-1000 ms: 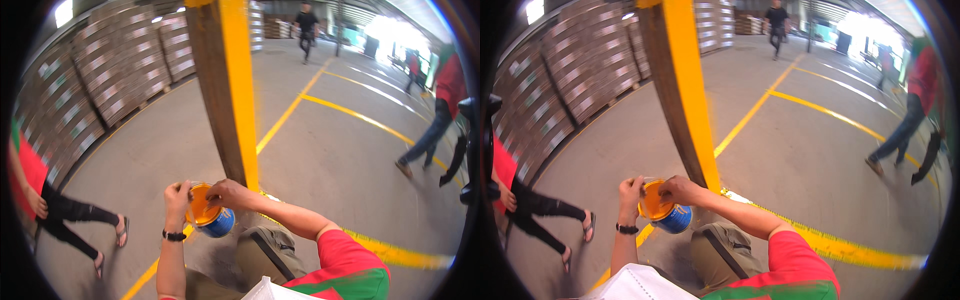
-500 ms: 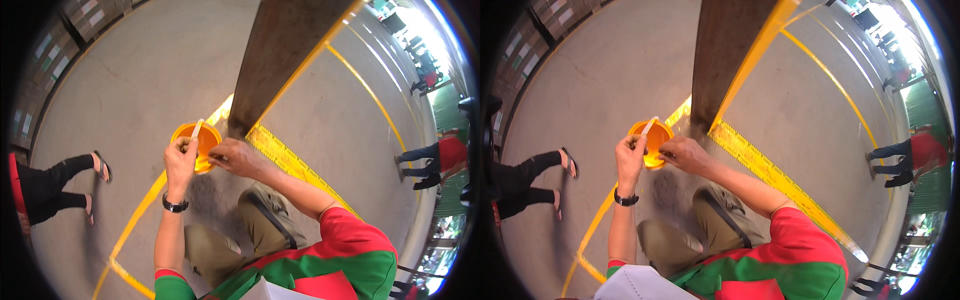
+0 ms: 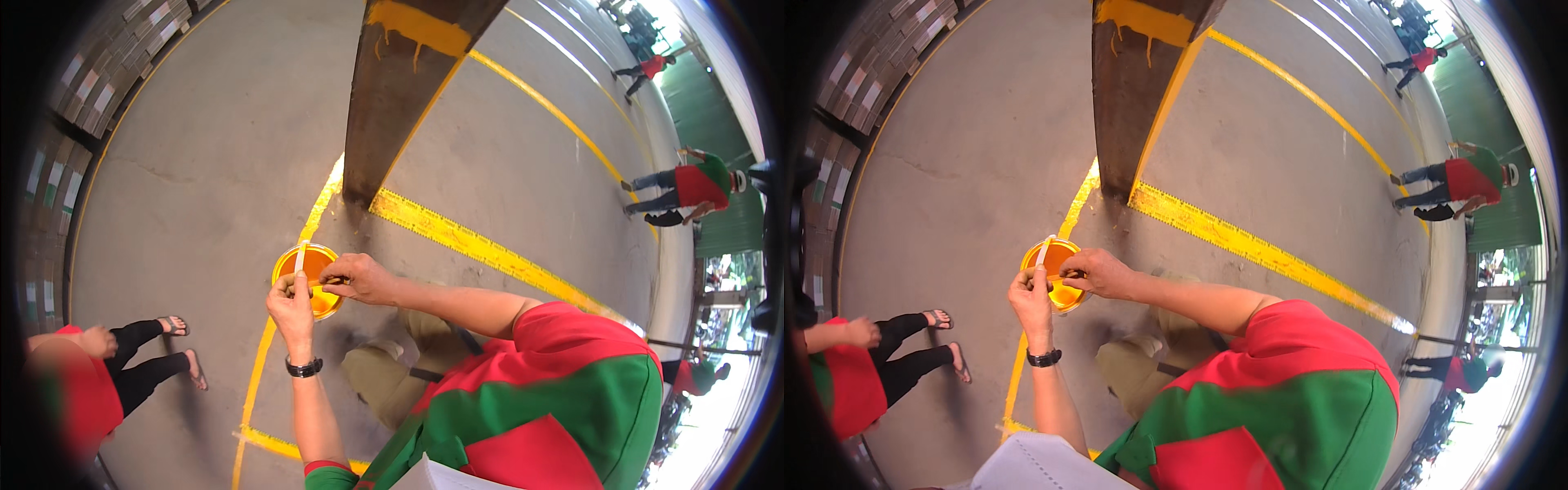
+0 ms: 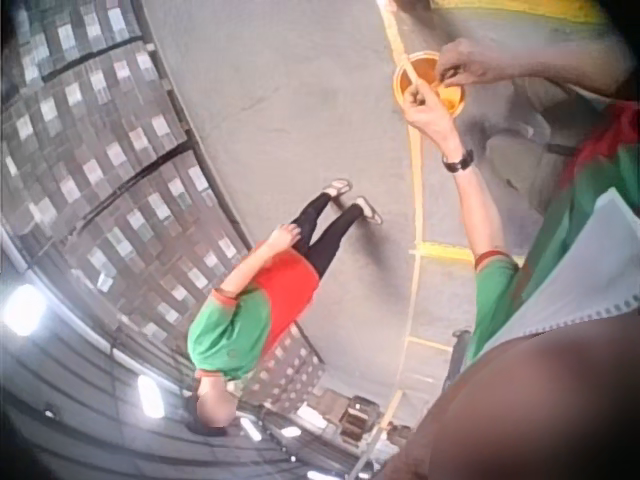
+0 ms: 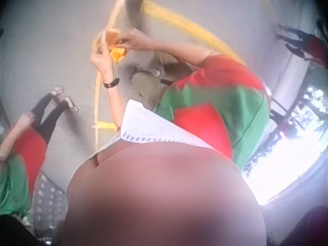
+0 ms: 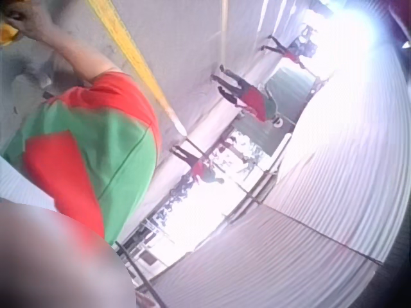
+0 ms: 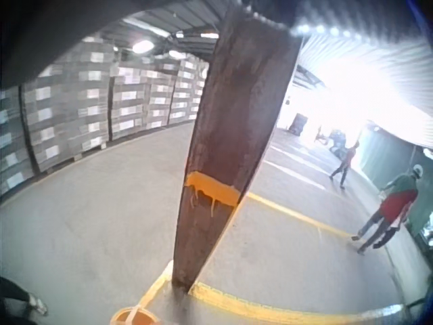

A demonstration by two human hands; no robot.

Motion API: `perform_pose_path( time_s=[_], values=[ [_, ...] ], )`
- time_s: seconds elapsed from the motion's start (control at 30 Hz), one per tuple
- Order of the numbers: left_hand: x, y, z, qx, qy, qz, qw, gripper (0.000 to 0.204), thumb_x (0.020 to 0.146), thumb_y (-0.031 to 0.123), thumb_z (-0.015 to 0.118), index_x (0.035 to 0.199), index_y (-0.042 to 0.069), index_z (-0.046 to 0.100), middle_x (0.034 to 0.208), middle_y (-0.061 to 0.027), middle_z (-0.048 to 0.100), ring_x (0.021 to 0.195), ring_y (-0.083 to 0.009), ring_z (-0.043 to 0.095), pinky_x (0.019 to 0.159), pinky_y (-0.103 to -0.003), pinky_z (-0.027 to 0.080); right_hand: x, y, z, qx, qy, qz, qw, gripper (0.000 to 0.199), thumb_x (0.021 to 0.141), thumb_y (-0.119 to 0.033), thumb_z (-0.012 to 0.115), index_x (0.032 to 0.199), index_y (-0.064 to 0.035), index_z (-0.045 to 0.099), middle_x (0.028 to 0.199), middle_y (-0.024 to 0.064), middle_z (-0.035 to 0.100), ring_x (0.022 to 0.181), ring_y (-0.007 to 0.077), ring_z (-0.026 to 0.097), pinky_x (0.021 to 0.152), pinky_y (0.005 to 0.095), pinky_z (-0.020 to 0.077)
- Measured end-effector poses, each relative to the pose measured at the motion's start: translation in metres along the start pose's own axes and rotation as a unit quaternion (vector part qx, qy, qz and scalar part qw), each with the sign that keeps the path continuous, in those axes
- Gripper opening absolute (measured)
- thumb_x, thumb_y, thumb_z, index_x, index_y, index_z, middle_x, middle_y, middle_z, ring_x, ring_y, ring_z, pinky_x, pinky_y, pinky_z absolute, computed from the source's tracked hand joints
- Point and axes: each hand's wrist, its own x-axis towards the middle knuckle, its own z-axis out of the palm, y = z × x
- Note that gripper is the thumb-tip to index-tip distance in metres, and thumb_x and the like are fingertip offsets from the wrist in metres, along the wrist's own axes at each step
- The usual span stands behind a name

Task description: The person applies yellow masking tape around the base of a metal pillar, then uses a paintbrush to apply yellow paint to the pillar's surface. The person repeatedly dips the brush into a paint bucket and paints different sections of the pillar.

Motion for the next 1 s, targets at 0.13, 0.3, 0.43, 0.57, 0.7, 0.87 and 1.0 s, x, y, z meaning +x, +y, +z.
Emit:
perform_pose_path(
  time_s=[0.13,0.3,0.43,0.57,0.7,0.87,1.0],
  values=[
    [-0.017,0.056,-0.015,0.014,-0.013,-0.003,1.000,0.025,0.099,0.018,0.068,0.085,-0.003,0.067,0.068,0.0007,0.063,0.060,-0.0054,0.055,0.056,-0.024,0.043,-0.005,-0.059,-0.011,-0.011,-0.005,0.025,1.000,0.019,0.088,-0.012,0.076,0.105,-0.0046,0.072,0.091,0.0128,0.072,0.085,0.0320,0.066,0.079,0.0432,0.0536],
    [-0.057,0.089,-0.041,0.023,-0.022,0.021,0.999,0.025,0.099,0.018,0.068,0.085,-0.002,0.067,0.067,0.0014,0.062,0.060,-0.0047,0.054,0.056,-0.023,0.043,-0.029,-0.111,0.005,-0.050,0.004,0.005,0.999,0.015,0.090,-0.013,0.074,0.102,-0.0059,0.071,0.087,0.0114,0.069,0.085,0.0325,0.064,0.077,0.0438,0.0526],
    [-0.062,0.095,-0.049,0.024,-0.043,0.038,0.998,0.024,0.099,0.017,0.068,0.085,-0.002,0.067,0.066,0.0018,0.061,0.059,-0.0045,0.053,0.056,-0.023,0.042,-0.041,-0.126,0.010,-0.061,0.019,-0.035,0.997,0.017,0.090,-0.015,0.075,0.104,-0.0081,0.069,0.088,0.0105,0.067,0.087,0.0327,0.064,0.077,0.0445,0.0523],
    [-0.058,0.104,-0.059,0.028,-0.030,0.018,0.999,0.024,0.099,0.017,0.068,0.084,-0.002,0.067,0.067,0.0013,0.062,0.059,-0.0052,0.055,0.056,-0.023,0.043,-0.040,-0.135,0.008,-0.116,-0.006,-0.039,0.992,0.020,0.091,-0.018,0.073,0.109,-0.0107,0.068,0.090,0.0098,0.066,0.088,0.0324,0.064,0.077,0.0449,0.0525],
    [-0.043,0.126,-0.071,0.045,-0.046,0.035,0.997,0.024,0.098,0.019,0.069,0.086,-0.002,0.069,0.068,0.0003,0.064,0.060,-0.0062,0.056,0.057,-0.023,0.044,-0.018,-0.148,0.008,-0.128,0.000,-0.048,0.991,0.020,0.093,-0.020,0.071,0.110,-0.0112,0.066,0.087,0.0111,0.062,0.088,0.0332,0.063,0.077,0.0464,0.0516],
    [-0.010,0.156,-0.071,0.064,-0.075,0.043,0.994,0.026,0.097,0.019,0.070,0.084,-0.003,0.069,0.067,0.0003,0.063,0.060,-0.0068,0.055,0.053,-0.026,0.043,0.017,-0.158,-0.001,-0.128,0.036,-0.041,0.990,0.022,0.092,-0.019,0.070,0.111,-0.0087,0.066,0.087,0.0126,0.062,0.088,0.0337,0.063,0.077,0.0468,0.0511],
    [0.047,0.181,-0.055,0.110,-0.070,0.056,0.990,0.031,0.097,0.027,0.070,0.086,-0.001,0.072,0.066,-0.0040,0.065,0.060,-0.0099,0.054,0.053,-0.032,0.044,0.069,-0.153,-0.026,-0.118,0.065,-0.073,0.988,0.024,0.089,-0.012,0.072,0.112,-0.0081,0.069,0.086,0.0113,0.063,0.083,0.0317,0.063,0.075,0.0453,0.0522]
  ],
)
